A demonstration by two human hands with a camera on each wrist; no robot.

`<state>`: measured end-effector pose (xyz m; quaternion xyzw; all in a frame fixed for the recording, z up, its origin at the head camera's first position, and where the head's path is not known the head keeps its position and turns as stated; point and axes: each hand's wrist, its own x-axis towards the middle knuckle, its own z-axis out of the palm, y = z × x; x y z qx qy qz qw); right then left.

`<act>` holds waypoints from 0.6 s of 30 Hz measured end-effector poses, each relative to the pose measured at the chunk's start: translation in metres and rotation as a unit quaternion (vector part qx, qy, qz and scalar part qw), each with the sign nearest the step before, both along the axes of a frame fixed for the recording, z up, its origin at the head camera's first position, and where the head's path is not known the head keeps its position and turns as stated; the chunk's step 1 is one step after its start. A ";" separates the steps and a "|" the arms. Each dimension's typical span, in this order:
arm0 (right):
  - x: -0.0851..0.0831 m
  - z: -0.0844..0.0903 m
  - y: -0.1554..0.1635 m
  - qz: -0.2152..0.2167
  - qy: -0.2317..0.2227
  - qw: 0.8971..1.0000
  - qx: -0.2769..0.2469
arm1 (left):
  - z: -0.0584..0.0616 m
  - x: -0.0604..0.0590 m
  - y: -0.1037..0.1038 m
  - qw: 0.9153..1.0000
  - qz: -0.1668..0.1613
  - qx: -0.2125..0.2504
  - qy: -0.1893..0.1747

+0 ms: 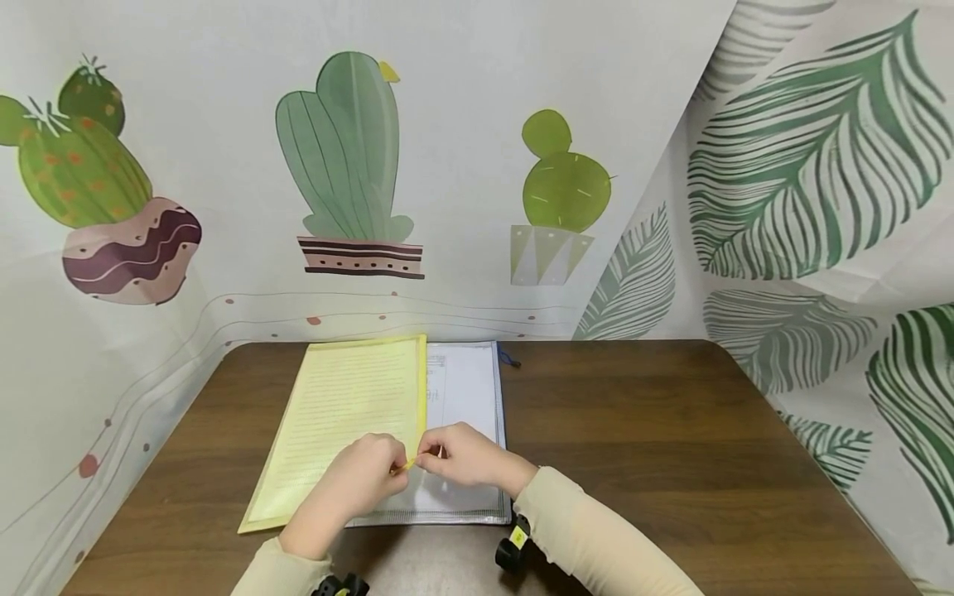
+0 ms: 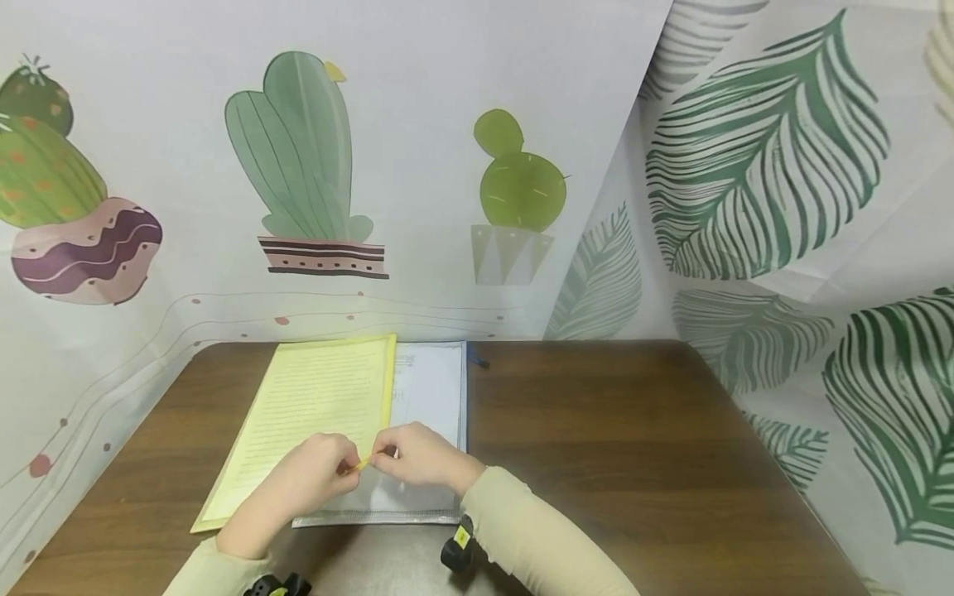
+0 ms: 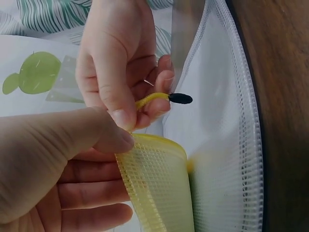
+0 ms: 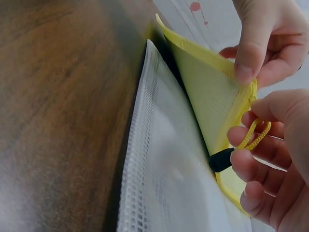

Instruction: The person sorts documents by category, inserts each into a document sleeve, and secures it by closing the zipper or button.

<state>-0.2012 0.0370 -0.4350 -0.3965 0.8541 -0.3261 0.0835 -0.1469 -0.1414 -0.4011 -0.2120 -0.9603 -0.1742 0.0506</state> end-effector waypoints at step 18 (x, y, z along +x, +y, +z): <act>-0.007 -0.012 -0.001 -0.034 -0.030 0.999 -0.028 | 0.001 0.000 0.005 0.999 0.031 0.019 -0.033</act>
